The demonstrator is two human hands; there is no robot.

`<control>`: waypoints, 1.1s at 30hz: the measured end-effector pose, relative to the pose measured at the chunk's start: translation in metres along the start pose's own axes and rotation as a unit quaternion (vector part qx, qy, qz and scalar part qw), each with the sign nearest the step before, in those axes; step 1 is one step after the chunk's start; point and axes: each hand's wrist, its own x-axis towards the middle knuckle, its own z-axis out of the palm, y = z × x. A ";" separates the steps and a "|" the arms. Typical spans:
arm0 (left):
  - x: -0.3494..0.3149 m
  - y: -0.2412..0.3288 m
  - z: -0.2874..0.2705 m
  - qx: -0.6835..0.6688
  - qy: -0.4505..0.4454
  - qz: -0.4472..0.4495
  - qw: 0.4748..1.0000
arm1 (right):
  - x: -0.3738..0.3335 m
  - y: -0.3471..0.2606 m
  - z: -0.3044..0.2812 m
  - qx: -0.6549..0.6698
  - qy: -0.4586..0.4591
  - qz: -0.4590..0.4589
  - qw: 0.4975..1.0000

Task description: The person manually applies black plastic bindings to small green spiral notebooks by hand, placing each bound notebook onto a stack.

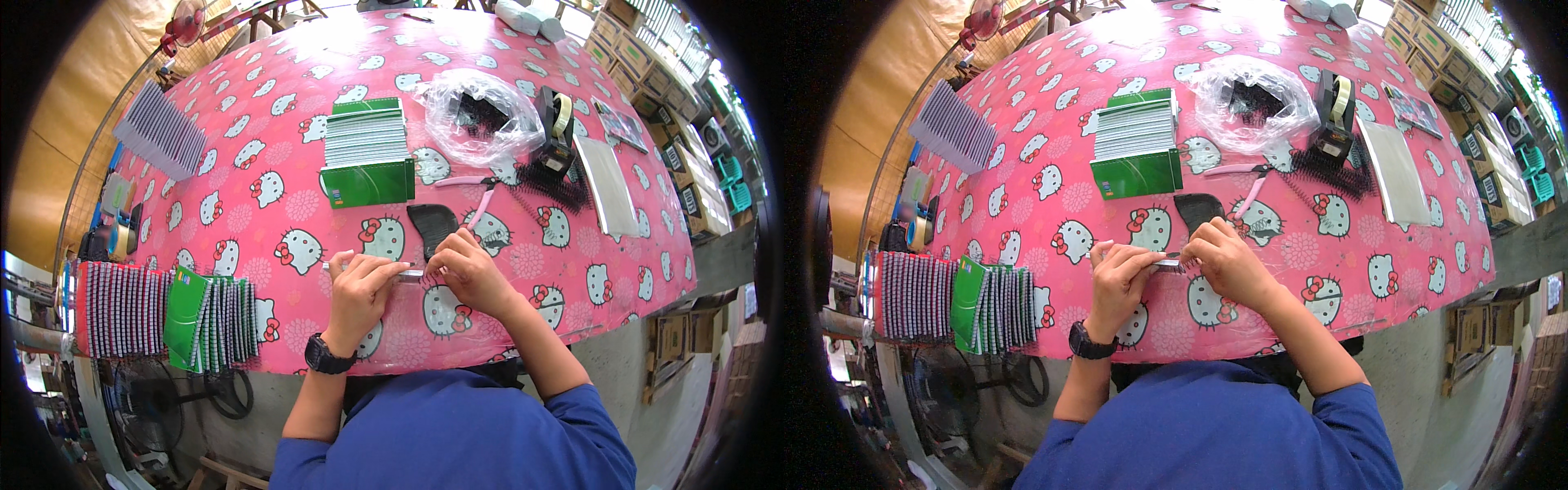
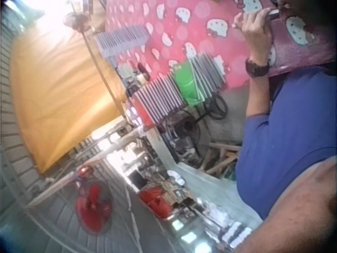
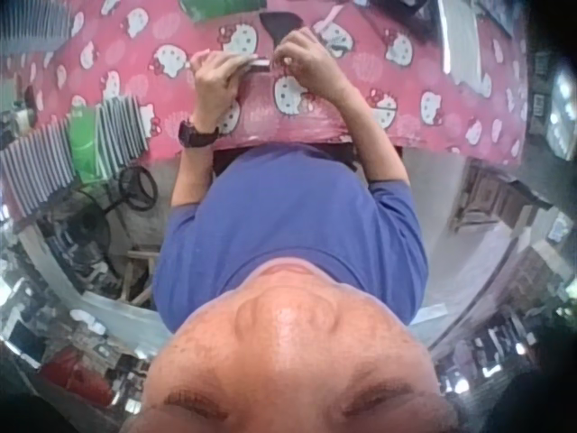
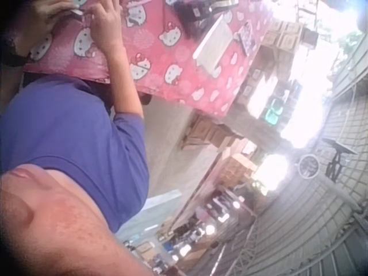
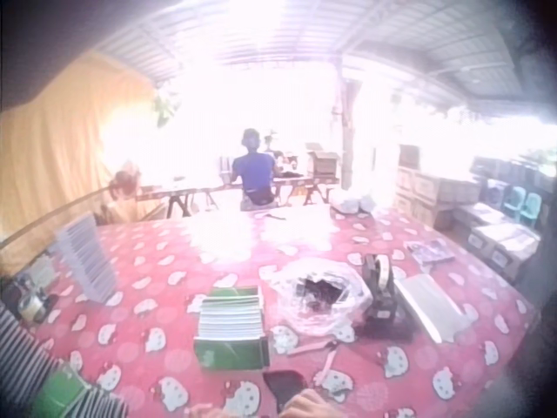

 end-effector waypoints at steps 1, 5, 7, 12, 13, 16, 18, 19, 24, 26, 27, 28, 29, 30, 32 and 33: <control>0.000 0.000 0.000 0.000 0.002 0.000 1.000 | 0.000 0.000 0.000 0.000 -0.001 -0.001 1.000; -0.001 0.000 -0.001 -0.003 -0.005 -0.008 1.000 | 0.001 0.001 0.002 -0.025 0.064 0.008 0.998; -0.001 0.000 -0.001 -0.008 -0.007 -0.011 1.000 | 0.001 0.001 0.002 -0.036 0.075 0.019 0.996; -0.002 -0.001 0.001 -0.002 -0.007 -0.015 1.000 | 0.004 0.001 -0.005 -0.002 0.001 -0.015 1.000; -0.001 0.000 0.001 -0.002 -0.006 -0.015 1.000 | 0.004 0.002 -0.008 -0.002 0.001 -0.015 1.000; 0.000 0.003 0.001 0.013 -0.006 -0.025 1.000 | 0.004 0.002 -0.013 0.011 -0.060 -0.014 0.998; 0.000 0.003 0.002 0.021 0.000 -0.043 0.999 | 0.002 -0.001 -0.013 0.020 -0.076 0.013 0.997; 0.002 0.005 0.003 0.019 0.001 -0.042 0.999 | 0.001 -0.002 -0.013 0.018 -0.076 0.013 0.997; 0.006 0.008 0.003 0.017 -0.003 -0.068 0.997 | 0.000 -0.004 -0.010 0.060 -0.031 0.040 0.997; 0.005 0.008 0.003 0.022 -0.009 -0.068 0.997 | -0.002 0.000 -0.009 0.048 -0.050 0.039 0.997; 0.003 0.008 0.003 0.025 -0.015 -0.070 0.997 | -0.003 0.002 -0.009 0.036 -0.070 0.039 0.996; 0.004 0.009 0.003 0.025 -0.014 -0.068 0.997 | -0.002 0.002 -0.008 0.035 -0.069 0.038 0.996; 0.005 0.012 0.003 0.039 -0.008 -0.057 0.998 | -0.002 0.001 -0.008 0.039 -0.067 0.062 0.995; 0.005 0.014 0.005 0.052 -0.002 -0.046 0.998 | -0.003 -0.001 -0.007 0.043 -0.065 0.087 0.993; 0.006 0.018 0.008 0.027 -0.004 -0.030 0.999 | 0.005 -0.010 -0.015 0.048 -0.076 0.080 0.993; 0.006 0.019 0.008 -0.001 -0.015 -0.018 1.000 | 0.007 -0.014 -0.018 0.056 -0.087 0.082 0.991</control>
